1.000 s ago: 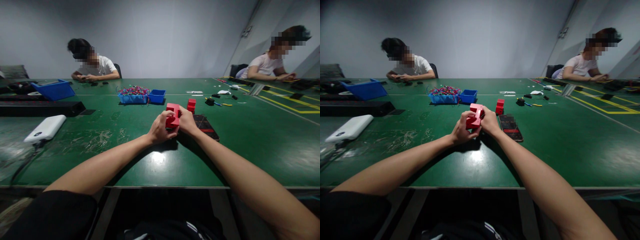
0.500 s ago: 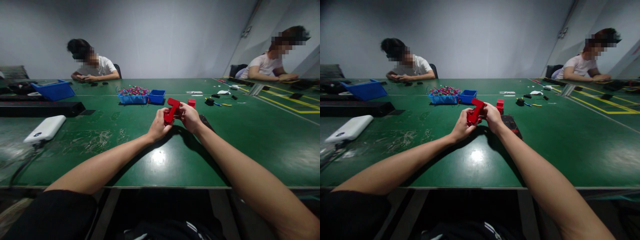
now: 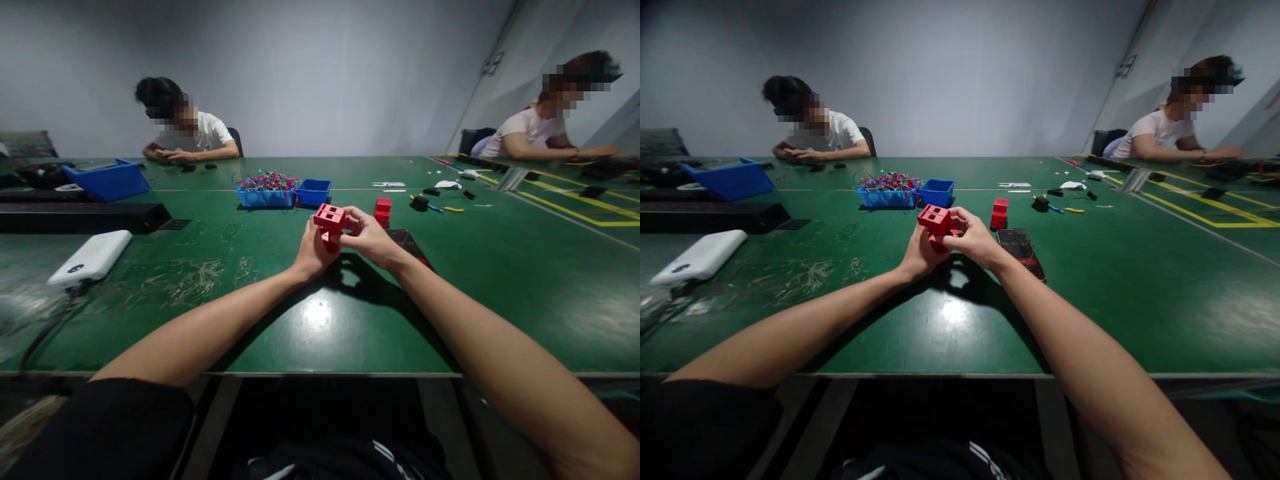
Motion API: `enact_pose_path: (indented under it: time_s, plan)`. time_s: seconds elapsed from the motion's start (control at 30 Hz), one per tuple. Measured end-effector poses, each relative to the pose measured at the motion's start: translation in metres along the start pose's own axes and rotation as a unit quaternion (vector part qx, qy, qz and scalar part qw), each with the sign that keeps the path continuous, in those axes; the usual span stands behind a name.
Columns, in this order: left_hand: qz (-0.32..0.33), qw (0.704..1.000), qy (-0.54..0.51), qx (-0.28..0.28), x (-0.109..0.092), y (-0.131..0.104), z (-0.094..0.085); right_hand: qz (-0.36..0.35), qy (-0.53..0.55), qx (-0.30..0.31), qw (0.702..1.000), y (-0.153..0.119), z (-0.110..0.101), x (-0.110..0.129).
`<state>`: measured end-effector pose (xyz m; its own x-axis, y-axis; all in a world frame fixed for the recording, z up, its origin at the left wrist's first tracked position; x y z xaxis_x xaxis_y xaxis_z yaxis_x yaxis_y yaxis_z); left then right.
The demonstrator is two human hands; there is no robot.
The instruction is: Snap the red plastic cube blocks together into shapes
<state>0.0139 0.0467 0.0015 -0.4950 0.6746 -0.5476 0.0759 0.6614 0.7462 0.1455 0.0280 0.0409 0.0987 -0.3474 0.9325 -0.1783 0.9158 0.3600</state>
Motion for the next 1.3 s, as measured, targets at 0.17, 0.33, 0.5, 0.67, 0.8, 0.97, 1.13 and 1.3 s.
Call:
enact_pose_path:
  time_s: [0.17, 0.33, 0.5, 0.67, 0.8, 0.97, 1.13, 1.3]
  plan:
    - [-0.022, 1.0, -0.005, -0.018, -0.002, 0.002, -0.003, 0.0, -0.006, 0.033, 0.999, -0.002, 0.004, 0.004]
    - [-0.005, 1.0, -0.022, -0.015, -0.004, 0.003, -0.003, -0.023, -0.022, 0.032, 0.999, -0.002, 0.005, 0.007]
    - [-0.033, 0.995, -0.091, -0.025, 0.0, 0.001, -0.003, -0.062, -0.068, 0.037, 0.995, -0.002, 0.004, 0.008]
    - [-0.005, 0.996, -0.073, -0.046, -0.005, 0.001, -0.01, -0.058, -0.101, 0.077, 0.99, -0.003, 0.007, 0.004]
    - [-0.002, 0.998, -0.045, -0.045, -0.007, 0.002, -0.012, -0.066, -0.127, 0.088, 0.986, -0.003, 0.006, 0.002]
    - [-0.003, 0.999, -0.032, -0.034, -0.009, 0.003, -0.013, -0.074, -0.14, 0.078, 0.984, -0.001, 0.003, 0.0]
    - [-0.021, 0.998, -0.042, -0.034, -0.011, 0.003, -0.013, -0.074, -0.132, 0.05, 0.987, -0.001, 0.004, 0.002]
    - [-0.017, 0.999, -0.008, -0.032, -0.015, 0.002, -0.012, -0.058, -0.074, -0.002, 0.996, 0.001, 0.001, 0.006]
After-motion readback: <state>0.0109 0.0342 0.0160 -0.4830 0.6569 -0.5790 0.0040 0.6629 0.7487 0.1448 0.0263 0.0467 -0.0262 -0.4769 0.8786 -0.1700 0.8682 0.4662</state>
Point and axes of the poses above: each hand's wrist, its own y-axis towards the middle knuckle, its own z-axis out of the palm, x = y × z, the point moved 4 cm from there along y, towards the middle knuckle, and after that the axes turned 8 degrees about -x, right-handed, at the moved point
